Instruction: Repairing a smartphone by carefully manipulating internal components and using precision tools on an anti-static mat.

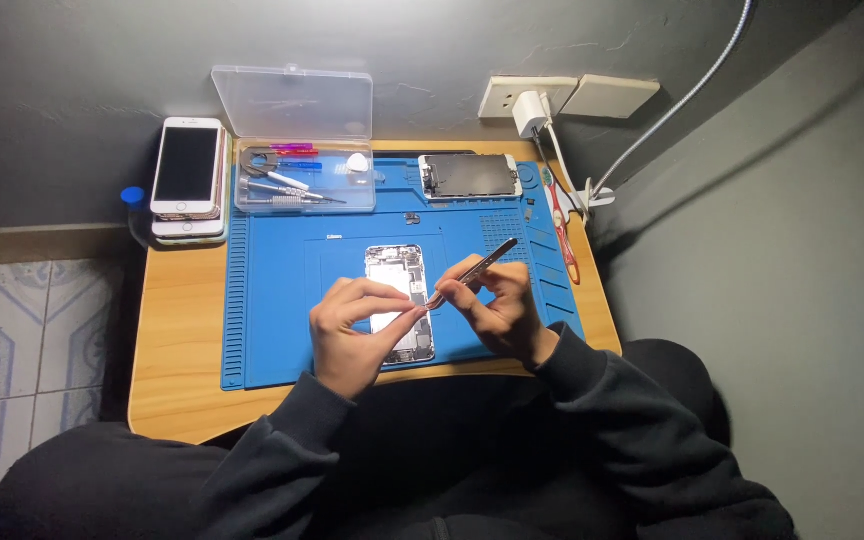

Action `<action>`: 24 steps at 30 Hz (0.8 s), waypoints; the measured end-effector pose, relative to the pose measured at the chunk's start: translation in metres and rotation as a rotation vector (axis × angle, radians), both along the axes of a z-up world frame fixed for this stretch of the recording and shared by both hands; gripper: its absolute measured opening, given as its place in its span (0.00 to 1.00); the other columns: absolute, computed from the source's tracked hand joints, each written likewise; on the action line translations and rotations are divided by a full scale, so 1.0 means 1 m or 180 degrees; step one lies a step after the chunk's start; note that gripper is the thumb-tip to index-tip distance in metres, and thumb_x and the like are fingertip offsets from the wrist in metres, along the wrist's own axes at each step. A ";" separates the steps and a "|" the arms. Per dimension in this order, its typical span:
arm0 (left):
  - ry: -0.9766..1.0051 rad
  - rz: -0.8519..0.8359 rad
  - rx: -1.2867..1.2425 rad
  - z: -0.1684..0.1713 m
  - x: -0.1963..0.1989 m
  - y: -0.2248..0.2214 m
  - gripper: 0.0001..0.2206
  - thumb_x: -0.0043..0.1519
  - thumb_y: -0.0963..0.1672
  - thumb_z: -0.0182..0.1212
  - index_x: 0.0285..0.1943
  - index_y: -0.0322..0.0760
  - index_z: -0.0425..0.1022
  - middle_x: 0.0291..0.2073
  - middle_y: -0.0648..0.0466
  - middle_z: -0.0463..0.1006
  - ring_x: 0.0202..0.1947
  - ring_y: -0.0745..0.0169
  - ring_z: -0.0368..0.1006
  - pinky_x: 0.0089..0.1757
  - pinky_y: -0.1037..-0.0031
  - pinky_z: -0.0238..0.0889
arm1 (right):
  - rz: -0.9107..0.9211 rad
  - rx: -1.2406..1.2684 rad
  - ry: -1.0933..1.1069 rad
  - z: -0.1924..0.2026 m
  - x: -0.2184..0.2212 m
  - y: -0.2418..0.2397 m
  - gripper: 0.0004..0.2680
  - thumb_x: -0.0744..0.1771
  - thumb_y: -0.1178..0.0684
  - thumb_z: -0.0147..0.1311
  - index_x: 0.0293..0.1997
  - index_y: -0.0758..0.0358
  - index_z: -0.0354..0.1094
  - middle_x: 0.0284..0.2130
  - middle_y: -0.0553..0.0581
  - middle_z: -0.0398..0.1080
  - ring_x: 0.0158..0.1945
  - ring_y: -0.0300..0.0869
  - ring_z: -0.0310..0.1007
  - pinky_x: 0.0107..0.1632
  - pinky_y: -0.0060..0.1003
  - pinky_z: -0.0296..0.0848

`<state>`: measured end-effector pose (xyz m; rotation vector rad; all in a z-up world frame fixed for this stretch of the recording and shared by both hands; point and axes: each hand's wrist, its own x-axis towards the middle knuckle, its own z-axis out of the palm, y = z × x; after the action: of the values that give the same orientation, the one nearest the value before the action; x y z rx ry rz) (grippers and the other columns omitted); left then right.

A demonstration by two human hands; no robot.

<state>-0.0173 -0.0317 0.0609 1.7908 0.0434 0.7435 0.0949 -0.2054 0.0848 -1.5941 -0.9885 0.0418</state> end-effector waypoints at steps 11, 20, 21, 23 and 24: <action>-0.0258 0.0162 0.0450 -0.003 -0.001 -0.002 0.06 0.52 0.40 0.80 0.31 0.47 0.88 0.29 0.60 0.86 0.34 0.60 0.76 0.40 0.71 0.68 | -0.0232 -0.0069 0.0132 0.019 -0.011 0.008 0.10 0.69 0.55 0.59 0.26 0.63 0.78 0.17 0.56 0.76 0.20 0.35 0.70 0.28 0.30 0.71; -0.0405 0.0272 0.0706 -0.011 0.000 -0.002 0.06 0.53 0.41 0.79 0.32 0.51 0.88 0.30 0.64 0.85 0.35 0.62 0.75 0.41 0.71 0.66 | -0.0196 -0.0069 0.0355 0.015 -0.010 0.007 0.09 0.68 0.56 0.61 0.26 0.65 0.79 0.19 0.58 0.78 0.23 0.36 0.73 0.31 0.31 0.72; -0.0398 0.0272 0.0708 -0.011 0.000 -0.002 0.06 0.53 0.41 0.79 0.32 0.51 0.88 0.30 0.64 0.85 0.35 0.62 0.75 0.41 0.71 0.66 | -0.0195 -0.0068 0.0361 0.014 -0.010 0.006 0.09 0.68 0.56 0.61 0.26 0.65 0.79 0.19 0.58 0.78 0.23 0.36 0.73 0.31 0.31 0.72; -0.0407 0.0274 0.0754 -0.010 0.000 -0.001 0.06 0.54 0.41 0.79 0.32 0.51 0.88 0.31 0.65 0.85 0.35 0.63 0.75 0.41 0.71 0.67 | -0.0149 -0.0094 0.0387 0.013 -0.008 0.005 0.09 0.68 0.56 0.61 0.28 0.65 0.80 0.20 0.58 0.79 0.25 0.35 0.73 0.32 0.31 0.73; -0.0411 0.0274 0.0754 -0.009 0.001 -0.001 0.06 0.54 0.41 0.79 0.32 0.51 0.88 0.31 0.65 0.85 0.35 0.63 0.75 0.41 0.71 0.67 | -0.0150 -0.0094 0.0383 0.014 -0.007 0.006 0.09 0.68 0.56 0.61 0.28 0.65 0.80 0.20 0.58 0.79 0.25 0.35 0.73 0.32 0.31 0.73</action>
<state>-0.0165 -0.0328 0.0517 1.9701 -0.0560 0.9571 0.0874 -0.1998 0.0987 -1.6218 -0.8604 0.1191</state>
